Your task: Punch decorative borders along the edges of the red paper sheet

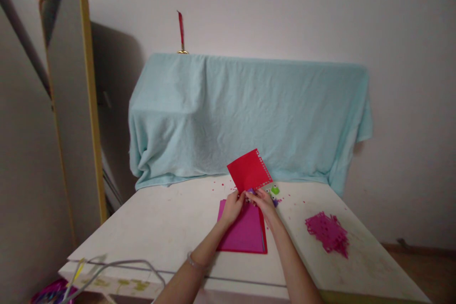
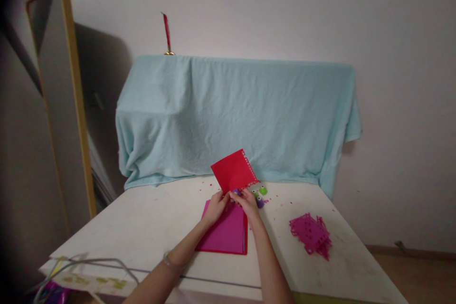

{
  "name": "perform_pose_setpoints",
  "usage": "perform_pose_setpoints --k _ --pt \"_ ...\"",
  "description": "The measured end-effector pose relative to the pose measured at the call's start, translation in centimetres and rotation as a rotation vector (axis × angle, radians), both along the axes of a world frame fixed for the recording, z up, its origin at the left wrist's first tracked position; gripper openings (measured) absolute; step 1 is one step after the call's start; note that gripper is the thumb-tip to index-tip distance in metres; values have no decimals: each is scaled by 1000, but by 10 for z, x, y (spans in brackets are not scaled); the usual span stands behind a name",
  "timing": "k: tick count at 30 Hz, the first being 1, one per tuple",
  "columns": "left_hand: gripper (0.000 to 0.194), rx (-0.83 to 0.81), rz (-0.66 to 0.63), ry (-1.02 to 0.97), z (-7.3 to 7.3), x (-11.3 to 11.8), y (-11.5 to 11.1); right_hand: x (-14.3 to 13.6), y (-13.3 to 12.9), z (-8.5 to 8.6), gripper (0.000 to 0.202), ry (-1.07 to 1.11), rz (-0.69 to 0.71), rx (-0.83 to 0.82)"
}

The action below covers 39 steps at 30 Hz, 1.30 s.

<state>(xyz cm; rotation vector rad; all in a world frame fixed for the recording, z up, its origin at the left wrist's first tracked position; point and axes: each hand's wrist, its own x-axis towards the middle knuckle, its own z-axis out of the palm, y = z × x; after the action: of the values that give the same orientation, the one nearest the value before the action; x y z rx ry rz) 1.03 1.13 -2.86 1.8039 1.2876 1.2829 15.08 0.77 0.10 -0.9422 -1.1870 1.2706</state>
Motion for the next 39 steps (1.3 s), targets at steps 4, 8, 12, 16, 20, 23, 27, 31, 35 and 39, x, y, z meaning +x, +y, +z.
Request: perform_pose_setpoints --k 4,8,12,16,20,23,27,31,35,39 --pt "34 -19 15 -13 2 0 -2 1 2 -4 45 5 9 20" --pt "38 -23 46 -48 5 0 -3 2 6 -12 39 7 16 39" --pt "44 -33 148 -119 12 -3 -5 4 8 -15 43 17 -1 32" --pt "54 -53 166 -252 19 -4 -8 3 7 -12 47 44 -57 51" --pt "57 -47 149 -321 22 -4 -12 2 6 -8 46 152 -100 29" --pt "59 -42 156 -308 24 -4 -14 4 6 -6 43 220 -129 -2" --pt "59 -51 158 -237 24 -5 -13 11 5 -3 43 269 -228 16" --pt "54 -46 136 -147 20 -6 -9 16 4 -4 44 275 -266 31" --pt "52 -41 152 -135 16 -7 -7 17 6 -7 44 257 -261 31" --pt "49 8 214 -167 16 -7 -6 17 8 -9 52 236 -309 37"
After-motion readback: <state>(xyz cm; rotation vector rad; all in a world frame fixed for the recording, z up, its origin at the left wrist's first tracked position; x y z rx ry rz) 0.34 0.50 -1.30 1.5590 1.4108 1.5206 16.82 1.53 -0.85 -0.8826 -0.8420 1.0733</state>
